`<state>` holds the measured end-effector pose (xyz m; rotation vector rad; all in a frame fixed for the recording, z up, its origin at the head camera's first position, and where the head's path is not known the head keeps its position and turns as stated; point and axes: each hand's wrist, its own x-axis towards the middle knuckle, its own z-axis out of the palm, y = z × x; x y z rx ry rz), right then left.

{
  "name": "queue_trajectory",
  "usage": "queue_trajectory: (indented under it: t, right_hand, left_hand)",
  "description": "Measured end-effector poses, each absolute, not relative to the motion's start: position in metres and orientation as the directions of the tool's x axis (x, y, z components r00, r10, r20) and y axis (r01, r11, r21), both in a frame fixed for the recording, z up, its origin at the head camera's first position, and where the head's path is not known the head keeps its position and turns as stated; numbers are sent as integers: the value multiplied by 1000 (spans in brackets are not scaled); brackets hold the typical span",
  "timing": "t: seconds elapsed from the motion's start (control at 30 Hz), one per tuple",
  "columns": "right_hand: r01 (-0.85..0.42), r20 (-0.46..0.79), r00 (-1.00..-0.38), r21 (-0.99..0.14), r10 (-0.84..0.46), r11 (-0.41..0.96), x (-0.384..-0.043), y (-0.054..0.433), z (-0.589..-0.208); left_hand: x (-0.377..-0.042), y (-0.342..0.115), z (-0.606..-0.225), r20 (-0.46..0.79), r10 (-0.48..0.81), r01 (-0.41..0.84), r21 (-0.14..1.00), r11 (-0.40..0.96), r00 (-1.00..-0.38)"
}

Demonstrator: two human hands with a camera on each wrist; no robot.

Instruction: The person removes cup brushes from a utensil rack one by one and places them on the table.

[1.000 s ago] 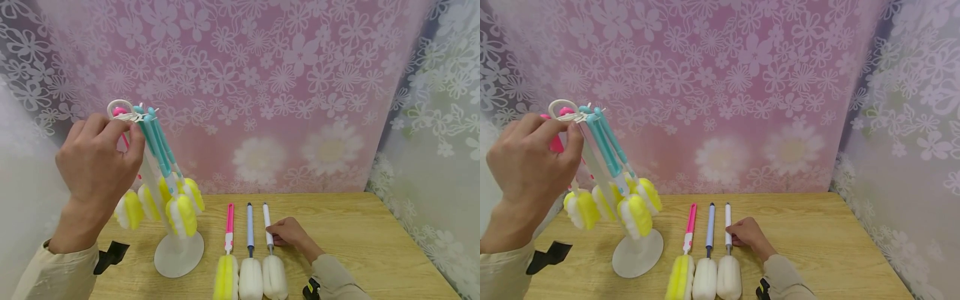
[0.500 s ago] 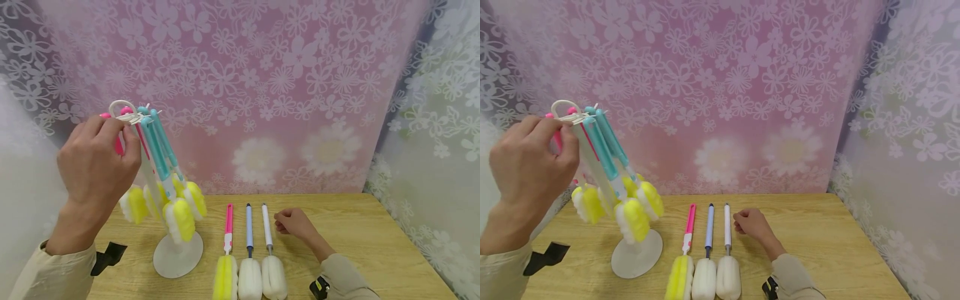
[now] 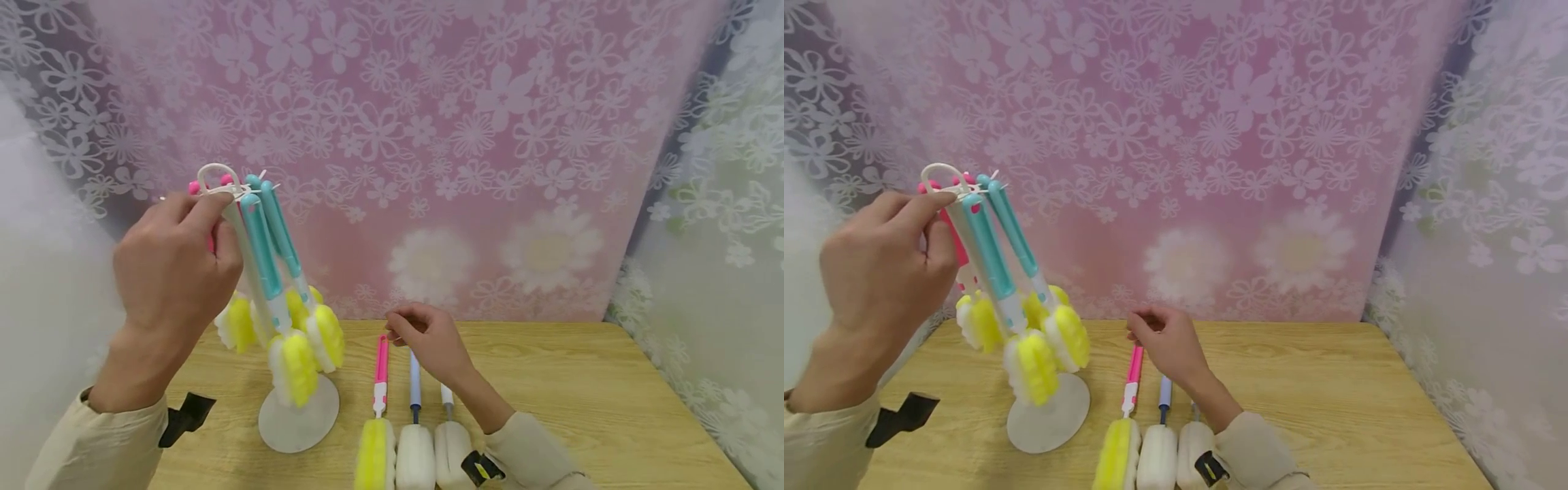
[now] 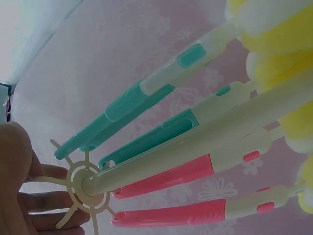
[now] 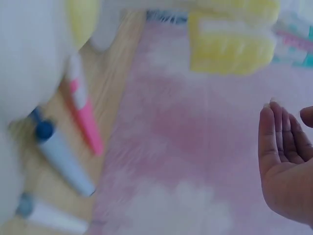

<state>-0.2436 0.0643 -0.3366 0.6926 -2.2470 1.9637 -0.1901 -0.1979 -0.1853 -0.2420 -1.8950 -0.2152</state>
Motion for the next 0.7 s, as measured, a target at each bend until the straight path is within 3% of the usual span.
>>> queue_trajectory:
  t: [0.13, 0.4, 0.7]
  right_hand:
    - [-538, 491, -816, -838, -306, 88, -232, 26, -314]
    - [-661, 618, -743, -737, -255, 140, -222, -34, -283]
    - [-626, 570, -779, -709, -261, 324, -218, -59, -263]
  left_hand:
    - [-190, -197, -184, 941, 74, 264, 16, 964, -330]
    - [-193, -193, -185, 932, 110, 243, -25, 970, -345]
    - [-193, -195, -184, 945, 91, 215, -22, 976, -316]
